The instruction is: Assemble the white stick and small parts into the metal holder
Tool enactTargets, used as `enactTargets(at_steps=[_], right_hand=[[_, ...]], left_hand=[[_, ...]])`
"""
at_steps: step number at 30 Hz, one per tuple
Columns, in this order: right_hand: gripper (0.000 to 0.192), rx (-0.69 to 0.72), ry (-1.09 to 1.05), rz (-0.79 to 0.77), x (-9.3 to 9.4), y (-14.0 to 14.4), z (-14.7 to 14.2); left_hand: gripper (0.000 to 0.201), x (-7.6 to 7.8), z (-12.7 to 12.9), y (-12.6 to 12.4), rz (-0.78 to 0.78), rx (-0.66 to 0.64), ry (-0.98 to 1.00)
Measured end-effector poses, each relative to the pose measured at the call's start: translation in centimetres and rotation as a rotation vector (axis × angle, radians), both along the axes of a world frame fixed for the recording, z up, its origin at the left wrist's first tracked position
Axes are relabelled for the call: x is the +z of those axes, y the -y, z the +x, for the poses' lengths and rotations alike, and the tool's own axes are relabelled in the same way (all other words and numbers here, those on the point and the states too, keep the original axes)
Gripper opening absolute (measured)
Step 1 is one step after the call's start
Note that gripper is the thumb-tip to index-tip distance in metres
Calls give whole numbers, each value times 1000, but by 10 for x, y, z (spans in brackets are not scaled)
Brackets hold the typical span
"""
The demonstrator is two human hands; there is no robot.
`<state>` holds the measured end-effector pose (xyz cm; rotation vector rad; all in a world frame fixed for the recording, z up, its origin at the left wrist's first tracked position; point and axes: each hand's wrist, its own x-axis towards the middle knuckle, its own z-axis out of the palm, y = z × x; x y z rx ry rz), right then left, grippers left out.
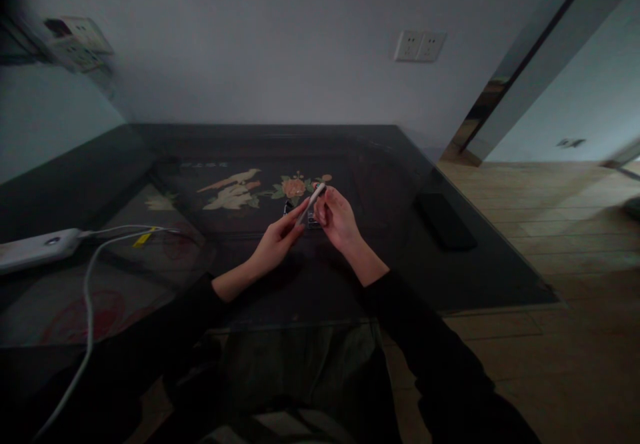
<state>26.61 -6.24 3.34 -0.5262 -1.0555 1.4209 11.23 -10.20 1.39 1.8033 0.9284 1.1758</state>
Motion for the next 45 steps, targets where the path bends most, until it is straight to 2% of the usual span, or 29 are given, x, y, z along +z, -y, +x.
enactTargets(at_steps=[5,10,18,21,29,38,45], right_hand=[[43,14,0,3,4,1,1],[50,17,-23,50,4,0,0],[45,1,7,22,5,1,0],[41,-8,9,21,2,0,1],[46,-13,-7,-13,-5,-3,3],[37,38,-14,45,-1,-1,2],[41,42,-30,44,1,-1,2]], left_hand=[[54,-1,-2,-3,14,19,47],[53,-3,-4,-6,22,42,84],[52,-3,-3,-3,28,56,11],[53,-3,-2,0,28,40,-22],[53,-1,0,3,32,-60,27],[53,-2,-4,-5,29,18,8],[53,1,-5,-6,32,38,37]])
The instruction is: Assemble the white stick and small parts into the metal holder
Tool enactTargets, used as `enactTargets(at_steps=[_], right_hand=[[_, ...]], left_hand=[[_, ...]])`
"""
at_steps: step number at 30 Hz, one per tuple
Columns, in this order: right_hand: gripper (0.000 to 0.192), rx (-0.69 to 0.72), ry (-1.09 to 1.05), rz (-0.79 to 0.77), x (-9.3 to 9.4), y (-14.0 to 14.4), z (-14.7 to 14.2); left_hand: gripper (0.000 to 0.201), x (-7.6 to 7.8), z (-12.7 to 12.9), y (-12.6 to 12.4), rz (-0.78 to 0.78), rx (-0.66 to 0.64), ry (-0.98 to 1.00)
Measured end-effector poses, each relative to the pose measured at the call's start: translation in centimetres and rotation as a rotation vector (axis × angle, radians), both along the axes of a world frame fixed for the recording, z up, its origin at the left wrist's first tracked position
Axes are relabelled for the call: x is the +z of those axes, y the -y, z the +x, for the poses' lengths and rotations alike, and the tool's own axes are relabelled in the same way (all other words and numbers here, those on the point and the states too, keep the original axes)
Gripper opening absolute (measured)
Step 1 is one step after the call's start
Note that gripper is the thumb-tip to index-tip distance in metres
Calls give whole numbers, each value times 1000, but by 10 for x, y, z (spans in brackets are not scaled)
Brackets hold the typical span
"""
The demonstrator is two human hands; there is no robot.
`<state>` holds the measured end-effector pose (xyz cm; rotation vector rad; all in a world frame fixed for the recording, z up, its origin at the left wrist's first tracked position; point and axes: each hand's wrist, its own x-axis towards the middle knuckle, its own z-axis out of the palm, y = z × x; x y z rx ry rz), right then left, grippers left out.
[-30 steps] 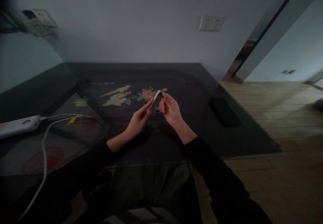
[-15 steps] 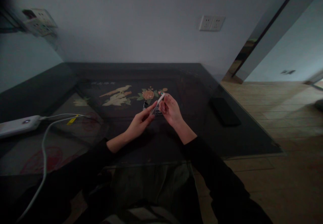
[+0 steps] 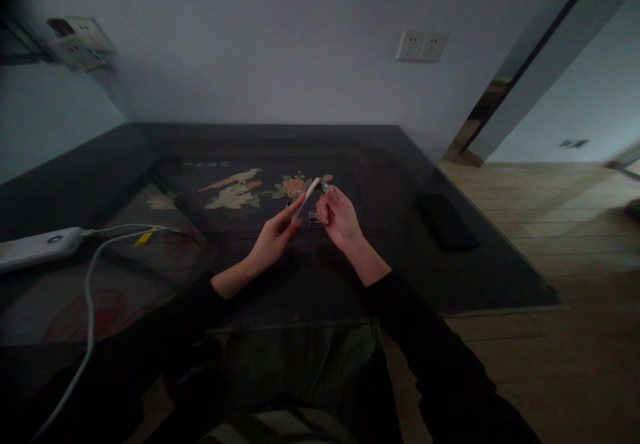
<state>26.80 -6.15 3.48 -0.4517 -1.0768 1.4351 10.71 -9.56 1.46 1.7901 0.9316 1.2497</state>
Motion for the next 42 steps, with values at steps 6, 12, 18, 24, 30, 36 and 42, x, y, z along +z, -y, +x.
enactTargets(at_steps=[6,12,18,24,30,36,42], right_hand=[[42,-31,33,-25,-4,-2,0],[44,-53,40,-26,-7,-3,0],[40,-11,12,-2,-3,-2,1],[37,36,-23,40,-2,-3,1],[36,38,-21,34,-2,-2,1],[40,-34,36,1,-4,-2,1],[40,-20,14,-12,-5,-3,1]], left_hand=[[52,1,4,6,21,-58,6],[52,2,5,9,26,-111,10],[53,1,4,4,-31,-61,2],[53,0,0,-1,-24,-12,27],[52,-1,1,0,10,-18,32],[54,-1,3,5,15,-61,-19],[54,0,4,6,43,-96,-15]])
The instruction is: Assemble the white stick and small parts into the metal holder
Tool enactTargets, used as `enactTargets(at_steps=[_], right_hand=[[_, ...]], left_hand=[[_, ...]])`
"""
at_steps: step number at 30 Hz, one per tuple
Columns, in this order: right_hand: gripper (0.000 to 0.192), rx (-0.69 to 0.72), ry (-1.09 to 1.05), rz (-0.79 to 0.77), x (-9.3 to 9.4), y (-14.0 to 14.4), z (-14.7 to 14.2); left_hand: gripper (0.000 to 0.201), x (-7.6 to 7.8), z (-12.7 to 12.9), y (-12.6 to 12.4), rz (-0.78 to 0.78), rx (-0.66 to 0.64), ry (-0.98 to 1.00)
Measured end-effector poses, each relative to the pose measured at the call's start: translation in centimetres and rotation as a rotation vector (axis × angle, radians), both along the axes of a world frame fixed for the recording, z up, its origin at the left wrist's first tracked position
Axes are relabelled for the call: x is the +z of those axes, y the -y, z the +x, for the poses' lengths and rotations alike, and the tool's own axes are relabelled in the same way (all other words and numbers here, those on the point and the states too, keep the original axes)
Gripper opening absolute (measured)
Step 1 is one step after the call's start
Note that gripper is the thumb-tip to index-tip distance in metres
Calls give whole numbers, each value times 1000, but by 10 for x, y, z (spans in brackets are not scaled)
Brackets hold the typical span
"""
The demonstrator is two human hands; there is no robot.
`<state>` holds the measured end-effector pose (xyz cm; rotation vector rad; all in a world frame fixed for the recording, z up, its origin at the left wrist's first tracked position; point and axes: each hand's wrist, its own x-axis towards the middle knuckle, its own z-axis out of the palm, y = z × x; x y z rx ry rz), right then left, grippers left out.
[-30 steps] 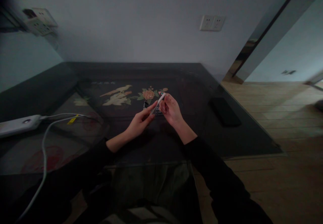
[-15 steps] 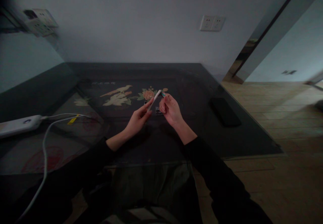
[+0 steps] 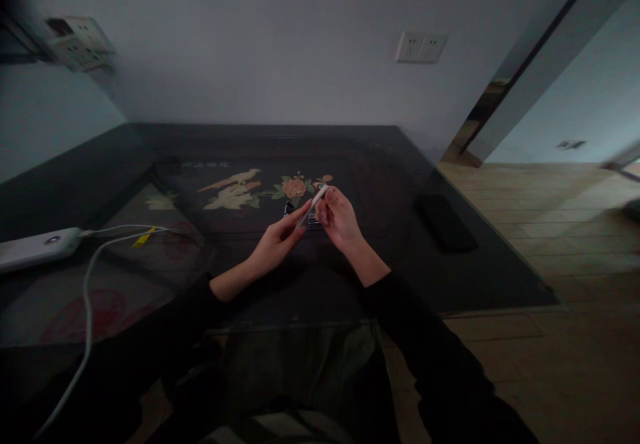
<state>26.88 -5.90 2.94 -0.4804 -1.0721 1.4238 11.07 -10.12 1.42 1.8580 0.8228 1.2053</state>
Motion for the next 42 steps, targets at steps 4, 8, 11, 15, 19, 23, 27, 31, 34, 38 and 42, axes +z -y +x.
enactTargets(at_steps=[4,8,11,15,19,23,27,31,34,38,42], right_hand=[[38,8,-3,15,2,1,-1],[37,9,-1,12,4,2,-1],[37,15,-11,27,4,2,-1],[40,19,-2,25,5,3,-1],[41,12,19,12,6,3,-1],[39,-4,16,11,5,3,-1],[42,-24,23,-14,2,1,0],[41,-36,30,-18,1,1,0],[40,-20,15,5,3,2,0],[40,-4,20,14,6,3,-1],[41,-2,18,21,7,3,-1]], left_hand=[[54,-2,-1,-3,-24,46,-35],[53,-2,-3,-5,-18,100,-49],[53,-2,-5,-7,-21,127,-41],[53,-3,-6,-8,-22,128,-27],[53,-2,-4,-6,-43,100,-18],[53,-2,-1,0,-45,67,-40],[53,-1,0,3,-20,28,-28],[53,-1,0,0,-35,19,-16],[53,-2,-1,-3,-45,37,-13],[52,-2,-3,-6,-47,71,10],[53,0,-5,-8,-48,92,25]])
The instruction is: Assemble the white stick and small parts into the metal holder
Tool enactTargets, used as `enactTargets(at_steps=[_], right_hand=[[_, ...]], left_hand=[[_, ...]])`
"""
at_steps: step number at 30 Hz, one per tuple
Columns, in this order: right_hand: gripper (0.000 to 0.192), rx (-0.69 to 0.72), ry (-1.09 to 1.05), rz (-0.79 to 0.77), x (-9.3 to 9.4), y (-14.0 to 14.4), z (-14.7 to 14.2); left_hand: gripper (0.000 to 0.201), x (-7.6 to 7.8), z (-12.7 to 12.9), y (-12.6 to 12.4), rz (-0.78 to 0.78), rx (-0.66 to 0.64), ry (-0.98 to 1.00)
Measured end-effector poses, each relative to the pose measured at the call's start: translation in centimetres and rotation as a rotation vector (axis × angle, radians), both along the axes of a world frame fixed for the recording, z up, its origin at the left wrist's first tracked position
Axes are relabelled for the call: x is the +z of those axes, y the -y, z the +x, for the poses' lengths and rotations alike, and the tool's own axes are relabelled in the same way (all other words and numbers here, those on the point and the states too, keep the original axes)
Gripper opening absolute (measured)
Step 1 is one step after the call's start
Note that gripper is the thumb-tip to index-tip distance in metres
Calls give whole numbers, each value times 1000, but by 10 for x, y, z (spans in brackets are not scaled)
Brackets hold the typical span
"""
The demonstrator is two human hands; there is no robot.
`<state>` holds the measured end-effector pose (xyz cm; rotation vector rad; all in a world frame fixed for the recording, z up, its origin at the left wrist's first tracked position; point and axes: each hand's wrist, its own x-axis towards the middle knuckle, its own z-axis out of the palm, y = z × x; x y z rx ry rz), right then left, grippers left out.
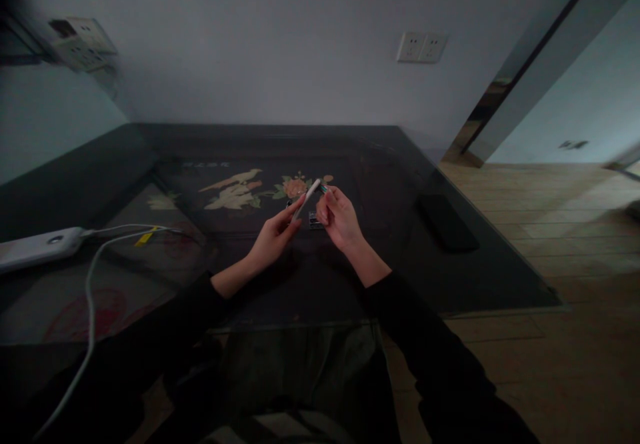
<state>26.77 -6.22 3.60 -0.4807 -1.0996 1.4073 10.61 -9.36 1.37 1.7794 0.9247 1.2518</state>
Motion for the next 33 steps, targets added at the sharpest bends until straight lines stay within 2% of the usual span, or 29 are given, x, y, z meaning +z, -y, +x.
enactTargets(at_steps=[6,14,20,29,33], right_hand=[[40,5,-7,-4,1,1,0],[41,-37,26,-17,-3,-2,1],[43,-47,20,-26,-5,-3,2],[34,17,-68,-8,-1,0,0],[37,19,-49,-2,0,0,1]], left_hand=[[53,1,2,3,-3,6,5],[54,-1,3,7,0,-62,-47],[53,2,6,11,11,-106,-17],[51,3,3,5,-5,-41,12],[52,1,1,2,-5,-17,18]])
